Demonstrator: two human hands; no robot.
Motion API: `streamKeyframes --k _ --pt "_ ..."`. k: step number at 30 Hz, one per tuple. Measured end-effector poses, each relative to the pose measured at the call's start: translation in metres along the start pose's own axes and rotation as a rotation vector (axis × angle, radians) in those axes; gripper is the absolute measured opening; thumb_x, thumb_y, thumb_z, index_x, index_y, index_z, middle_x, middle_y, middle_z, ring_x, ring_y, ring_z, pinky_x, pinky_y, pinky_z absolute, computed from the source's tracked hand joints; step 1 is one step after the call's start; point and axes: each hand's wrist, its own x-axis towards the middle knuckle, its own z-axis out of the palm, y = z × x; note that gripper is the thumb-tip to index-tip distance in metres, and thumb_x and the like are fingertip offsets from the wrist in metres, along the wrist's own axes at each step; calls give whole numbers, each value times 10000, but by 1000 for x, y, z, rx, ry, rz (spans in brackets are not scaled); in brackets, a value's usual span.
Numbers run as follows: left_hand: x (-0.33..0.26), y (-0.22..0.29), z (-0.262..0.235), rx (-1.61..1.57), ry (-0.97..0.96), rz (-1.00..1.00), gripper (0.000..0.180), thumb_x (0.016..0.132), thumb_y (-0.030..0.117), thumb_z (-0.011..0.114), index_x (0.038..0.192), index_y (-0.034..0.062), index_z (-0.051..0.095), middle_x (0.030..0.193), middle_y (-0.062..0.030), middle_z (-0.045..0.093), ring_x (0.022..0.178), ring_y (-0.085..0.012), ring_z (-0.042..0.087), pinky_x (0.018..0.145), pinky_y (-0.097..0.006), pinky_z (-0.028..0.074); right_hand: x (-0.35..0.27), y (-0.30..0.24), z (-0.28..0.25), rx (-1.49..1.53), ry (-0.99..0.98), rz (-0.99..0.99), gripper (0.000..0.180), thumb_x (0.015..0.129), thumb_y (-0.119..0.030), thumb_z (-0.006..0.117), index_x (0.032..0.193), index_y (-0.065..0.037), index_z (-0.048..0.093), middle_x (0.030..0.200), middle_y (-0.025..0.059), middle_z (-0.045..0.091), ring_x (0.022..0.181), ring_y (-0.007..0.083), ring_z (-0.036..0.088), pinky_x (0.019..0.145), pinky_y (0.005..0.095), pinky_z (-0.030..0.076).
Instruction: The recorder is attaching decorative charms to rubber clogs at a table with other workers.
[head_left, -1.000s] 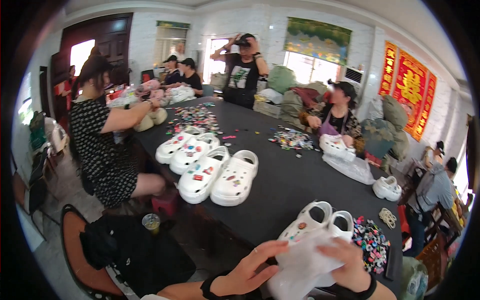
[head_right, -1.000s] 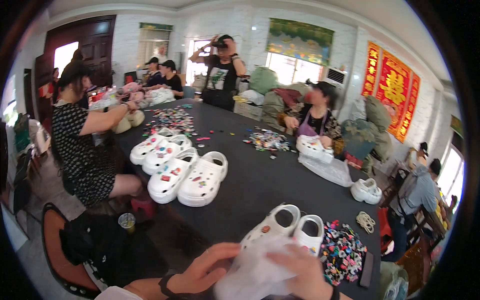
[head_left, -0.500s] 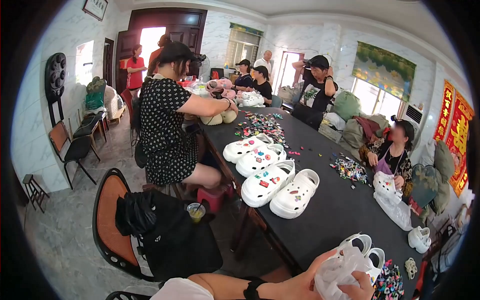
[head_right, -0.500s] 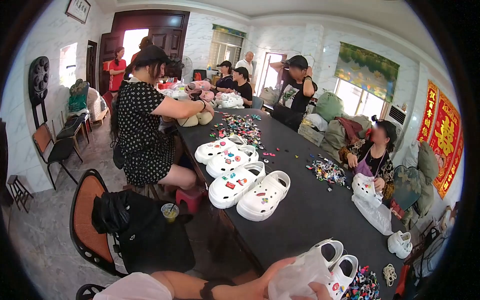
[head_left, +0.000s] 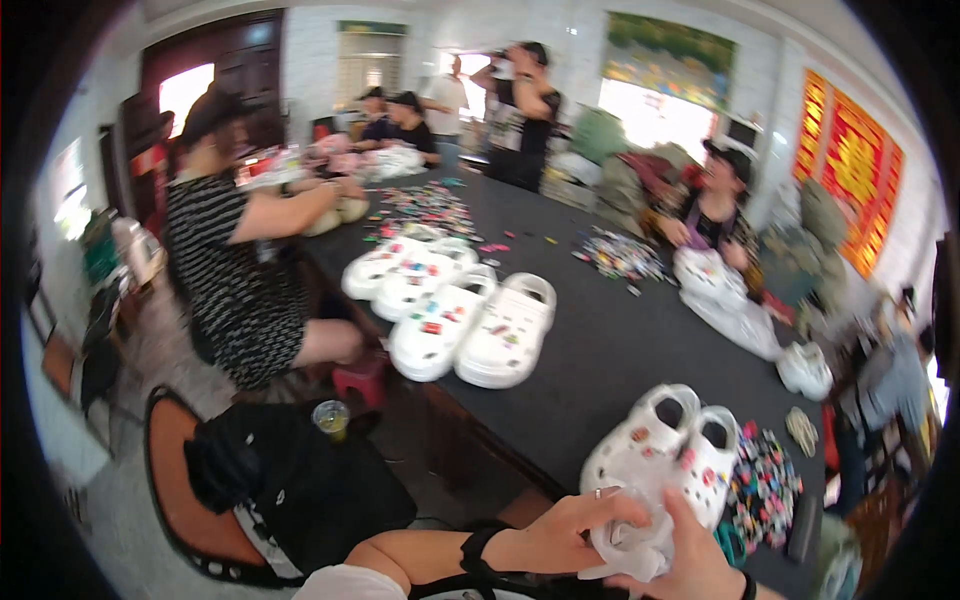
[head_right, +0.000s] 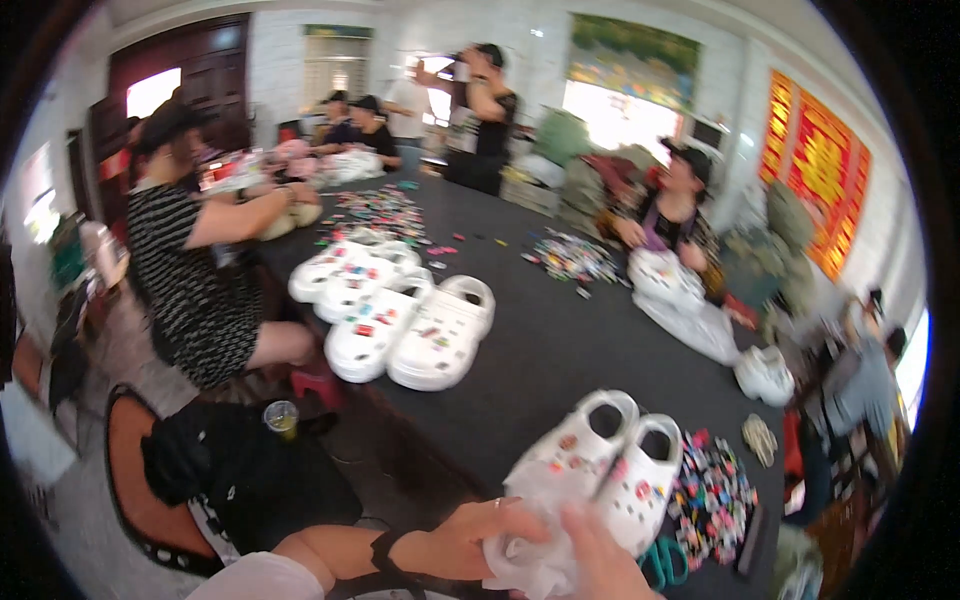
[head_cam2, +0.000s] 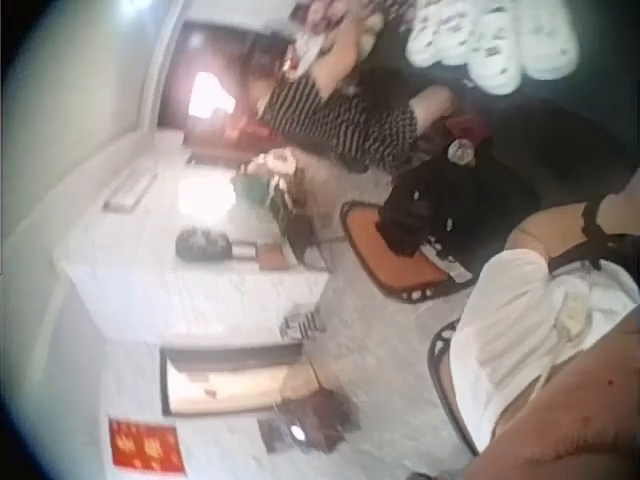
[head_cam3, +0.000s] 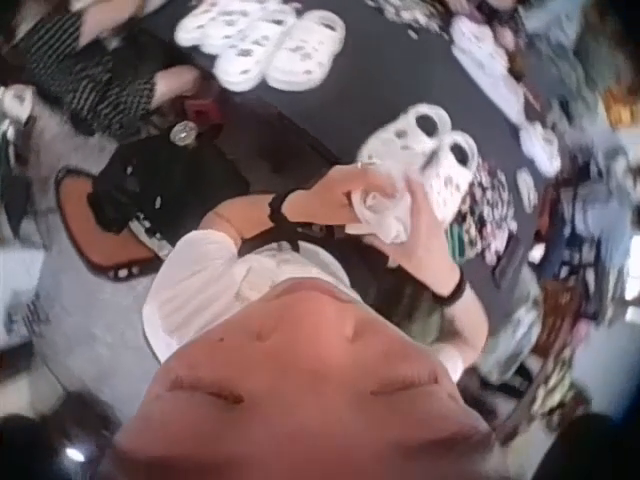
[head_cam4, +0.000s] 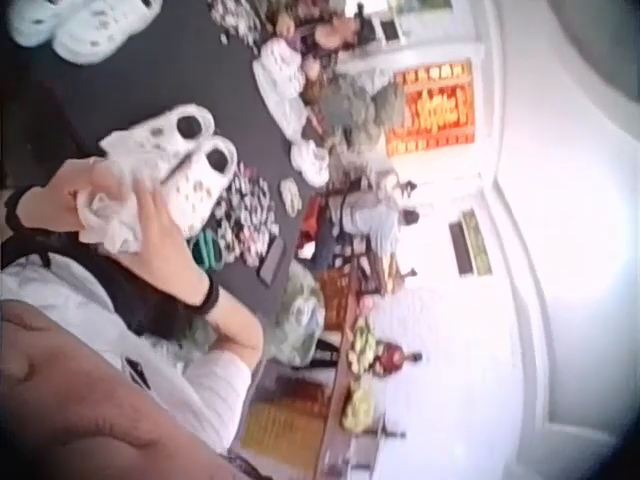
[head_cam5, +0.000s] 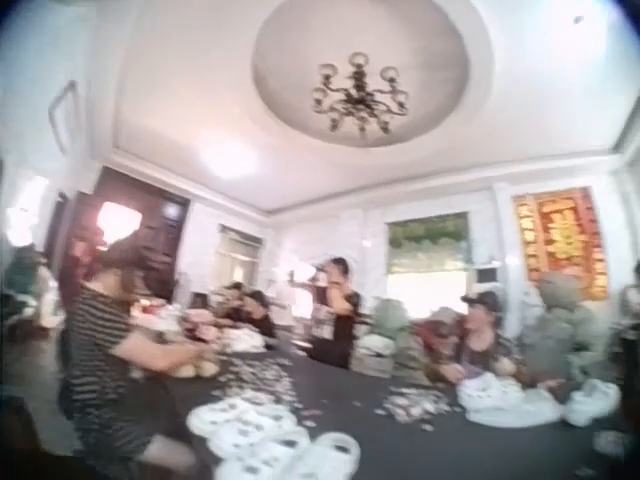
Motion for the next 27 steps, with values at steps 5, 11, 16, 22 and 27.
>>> streamKeyframes --k 5,11,16,22,27 --pt "6 4 20 50 97 -12 782 801 22 806 1428 2 339 1283 -183 562 1082 -273 676 884 -375 571 -1 43 -28 138 -198 86 746 746 -131 820 1406 -70 479 1273 152 634 1188 334 630 1029 388 480" --pt "23 -13 21 308 -157 2 639 791 289 839 1343 128 562 1401 -187 527 1262 -389 540 1050 -541 425 37 126 -72 440 492 416 509 728 84 694 1214 -24 590 1171 88 681 1034 184 677 884 337 537" --pt "26 -39 31 751 -339 24 614 825 576 708 1367 307 607 1429 -107 532 1334 -350 463 1123 -577 263 65 191 -60 4 595 296 499 726 89 692 1201 8 563 1151 138 648 1034 303 664 897 369 522" --pt "16 -55 39 871 -297 65 537 853 517 698 1364 379 605 1402 -95 559 1298 -335 487 1098 -583 285 55 200 -44 -372 256 131 540 673 84 650 1196 -45 600 1128 160 590 1026 424 622 851 447 526" --pt "15 -60 45 906 -216 92 461 877 469 683 1328 392 632 1336 -68 612 1269 -318 513 1088 -573 302 51 178 -71 16 19 455 616 756 -229 784 1280 15 571 1125 209 683 1070 319 662 934 383 505"
